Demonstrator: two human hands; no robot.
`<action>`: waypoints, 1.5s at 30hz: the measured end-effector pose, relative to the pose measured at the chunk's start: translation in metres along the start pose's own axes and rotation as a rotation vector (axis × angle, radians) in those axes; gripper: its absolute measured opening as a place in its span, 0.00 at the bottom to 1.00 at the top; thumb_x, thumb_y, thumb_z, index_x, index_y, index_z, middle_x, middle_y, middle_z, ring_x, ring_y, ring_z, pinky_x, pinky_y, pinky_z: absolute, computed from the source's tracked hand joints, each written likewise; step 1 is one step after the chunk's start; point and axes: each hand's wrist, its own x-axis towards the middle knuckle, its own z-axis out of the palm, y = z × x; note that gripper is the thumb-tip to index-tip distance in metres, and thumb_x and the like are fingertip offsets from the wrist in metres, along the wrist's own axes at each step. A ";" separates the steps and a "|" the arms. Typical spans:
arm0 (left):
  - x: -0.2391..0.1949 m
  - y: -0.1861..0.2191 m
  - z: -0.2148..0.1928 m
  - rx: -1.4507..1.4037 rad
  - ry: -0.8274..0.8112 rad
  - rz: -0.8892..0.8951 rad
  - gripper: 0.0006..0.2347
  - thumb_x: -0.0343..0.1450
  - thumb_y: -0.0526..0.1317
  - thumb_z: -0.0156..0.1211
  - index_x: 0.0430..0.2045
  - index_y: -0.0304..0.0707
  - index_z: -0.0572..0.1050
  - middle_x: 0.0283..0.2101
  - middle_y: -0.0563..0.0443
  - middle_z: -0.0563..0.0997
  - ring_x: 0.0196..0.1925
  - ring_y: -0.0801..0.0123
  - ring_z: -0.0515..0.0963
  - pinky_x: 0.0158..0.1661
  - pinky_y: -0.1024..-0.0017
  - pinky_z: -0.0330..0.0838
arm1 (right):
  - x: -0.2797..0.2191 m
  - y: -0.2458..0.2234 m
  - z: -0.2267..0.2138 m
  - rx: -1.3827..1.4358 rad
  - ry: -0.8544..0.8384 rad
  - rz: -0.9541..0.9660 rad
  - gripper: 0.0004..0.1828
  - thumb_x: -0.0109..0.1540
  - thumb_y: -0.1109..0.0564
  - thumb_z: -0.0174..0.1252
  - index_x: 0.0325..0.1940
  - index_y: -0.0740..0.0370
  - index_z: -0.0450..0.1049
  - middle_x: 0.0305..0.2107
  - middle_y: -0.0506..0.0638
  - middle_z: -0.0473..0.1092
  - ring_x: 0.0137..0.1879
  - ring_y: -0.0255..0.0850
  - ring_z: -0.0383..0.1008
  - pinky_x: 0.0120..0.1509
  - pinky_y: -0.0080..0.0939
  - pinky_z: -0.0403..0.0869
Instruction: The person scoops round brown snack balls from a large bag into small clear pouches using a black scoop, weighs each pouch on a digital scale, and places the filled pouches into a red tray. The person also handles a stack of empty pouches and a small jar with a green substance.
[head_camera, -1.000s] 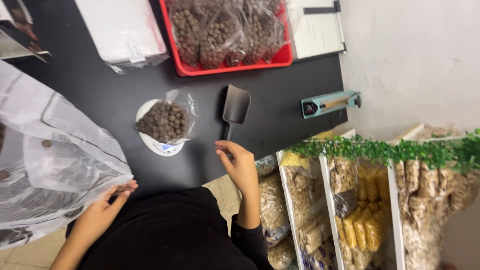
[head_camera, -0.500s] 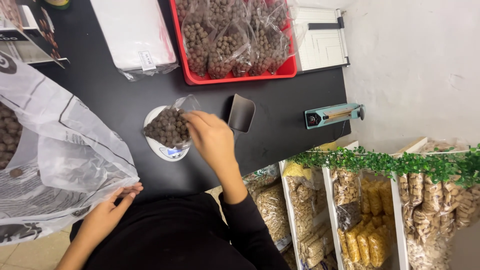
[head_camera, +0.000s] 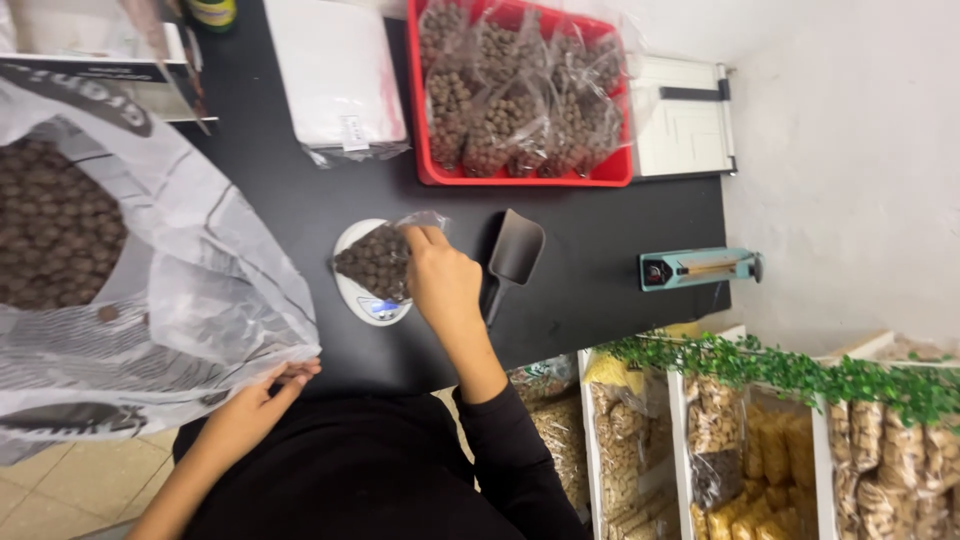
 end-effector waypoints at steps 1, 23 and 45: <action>-0.004 0.007 -0.002 -0.003 0.010 -0.004 0.13 0.74 0.42 0.56 0.51 0.50 0.82 0.53 0.65 0.87 0.56 0.82 0.82 0.58 0.78 0.66 | 0.001 0.000 0.002 0.005 -0.002 -0.010 0.20 0.59 0.56 0.52 0.55 0.44 0.73 0.44 0.43 0.74 0.28 0.60 0.77 0.21 0.58 0.69; -0.001 -0.006 -0.004 0.038 0.018 0.044 0.13 0.74 0.45 0.54 0.48 0.51 0.83 0.54 0.64 0.86 0.62 0.80 0.79 0.62 0.77 0.64 | -0.007 -0.037 -0.119 0.565 0.198 -0.096 0.06 0.63 0.56 0.62 0.44 0.50 0.75 0.43 0.40 0.75 0.35 0.34 0.73 0.41 0.34 0.72; -0.002 0.014 -0.008 0.169 0.108 0.272 0.11 0.73 0.42 0.57 0.42 0.42 0.85 0.47 0.58 0.88 0.56 0.72 0.82 0.68 0.71 0.63 | -0.092 0.066 -0.058 0.905 0.112 0.170 0.09 0.68 0.58 0.56 0.50 0.60 0.79 0.36 0.47 0.80 0.35 0.32 0.78 0.46 0.31 0.78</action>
